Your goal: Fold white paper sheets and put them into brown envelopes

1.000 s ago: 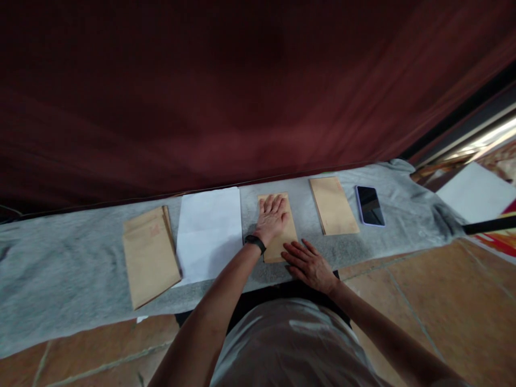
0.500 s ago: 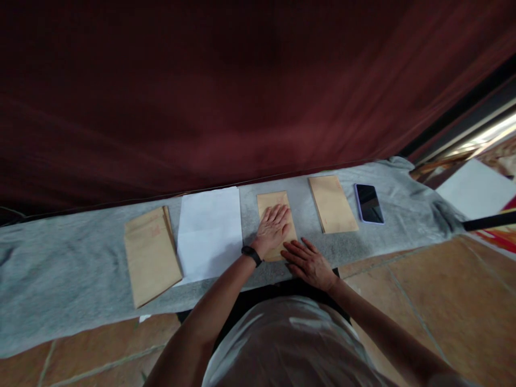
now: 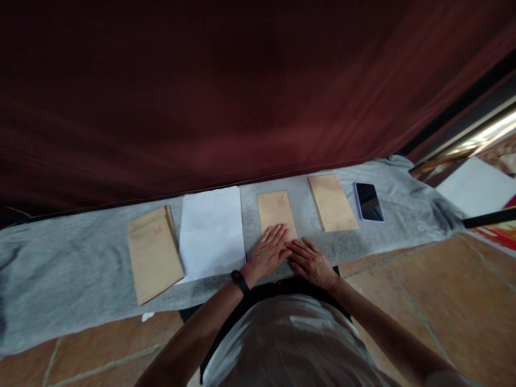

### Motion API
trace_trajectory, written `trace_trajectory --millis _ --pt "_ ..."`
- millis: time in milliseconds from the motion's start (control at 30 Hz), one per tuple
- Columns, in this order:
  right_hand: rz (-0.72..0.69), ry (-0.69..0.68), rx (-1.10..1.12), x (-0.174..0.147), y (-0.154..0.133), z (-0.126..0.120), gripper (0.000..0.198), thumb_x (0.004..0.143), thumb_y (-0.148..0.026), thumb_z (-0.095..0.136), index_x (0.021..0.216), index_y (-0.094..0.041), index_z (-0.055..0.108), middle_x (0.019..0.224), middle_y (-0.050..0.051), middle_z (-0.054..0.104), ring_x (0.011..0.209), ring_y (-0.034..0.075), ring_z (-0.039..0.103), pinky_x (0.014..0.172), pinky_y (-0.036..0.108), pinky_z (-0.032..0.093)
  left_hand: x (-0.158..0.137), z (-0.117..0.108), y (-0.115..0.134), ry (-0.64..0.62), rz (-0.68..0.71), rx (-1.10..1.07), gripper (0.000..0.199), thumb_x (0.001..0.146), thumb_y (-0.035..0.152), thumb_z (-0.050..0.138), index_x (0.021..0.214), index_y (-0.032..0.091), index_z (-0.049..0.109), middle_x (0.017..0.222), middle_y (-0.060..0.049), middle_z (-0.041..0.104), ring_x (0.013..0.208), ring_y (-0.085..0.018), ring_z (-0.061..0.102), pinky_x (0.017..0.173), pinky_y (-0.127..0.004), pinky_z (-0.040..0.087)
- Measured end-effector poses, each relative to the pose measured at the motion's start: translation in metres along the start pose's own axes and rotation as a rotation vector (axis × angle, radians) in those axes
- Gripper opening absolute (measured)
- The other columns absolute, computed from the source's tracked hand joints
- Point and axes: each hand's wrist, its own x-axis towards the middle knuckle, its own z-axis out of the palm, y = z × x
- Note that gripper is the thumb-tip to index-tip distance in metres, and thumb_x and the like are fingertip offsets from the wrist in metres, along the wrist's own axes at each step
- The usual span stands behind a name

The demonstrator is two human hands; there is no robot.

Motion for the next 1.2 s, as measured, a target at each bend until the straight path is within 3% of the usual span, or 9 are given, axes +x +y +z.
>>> trace_trajectory --millis 433,600,967,1200 --pt "0.02 0.029 0.0 -0.002 -0.001 0.001 0.048 0.103 -0.026 0.053 0.151 -0.028 0.049 0.152 0.005 0.055 0.143 0.024 0.048 0.125 0.053 0.031 -0.058 -0.009 0.014 -0.061 0.027 0.014 0.071 0.104 0.054 0.042 0.16 0.013 0.028 0.168 -0.013 0.026 0.157 -0.024 0.022 0.128 -0.042 0.022" --pt "0.018 0.016 0.02 -0.001 -0.002 -0.001 0.05 0.102 -0.025 0.053 0.151 -0.029 0.048 0.153 0.004 0.053 0.143 0.023 0.047 0.125 0.053 0.031 -0.071 -0.006 0.023 -0.007 -0.028 0.033 0.07 0.102 0.051 0.047 0.157 0.01 0.033 0.165 -0.015 0.034 0.155 -0.026 0.028 0.125 -0.042 0.03" --pt "0.089 0.093 0.11 0.002 0.001 0.003 0.037 0.102 -0.024 0.054 0.138 -0.029 0.062 0.142 0.004 0.064 0.135 0.021 0.057 0.119 0.051 0.04 -0.064 -0.002 0.027 0.094 -0.092 0.086 0.04 0.105 0.021 0.041 0.14 0.011 0.056 0.146 -0.013 0.061 0.14 -0.023 0.053 0.115 -0.037 0.046" --pt "0.105 0.107 0.138 0.002 -0.001 0.007 0.035 0.104 -0.024 0.052 0.137 -0.027 0.061 0.142 0.005 0.064 0.134 0.022 0.057 0.119 0.052 0.038 -0.065 0.0 0.025 0.073 -0.09 0.104 0.039 0.099 0.012 0.048 0.138 0.012 0.058 0.146 -0.012 0.061 0.139 -0.022 0.054 0.115 -0.036 0.046"
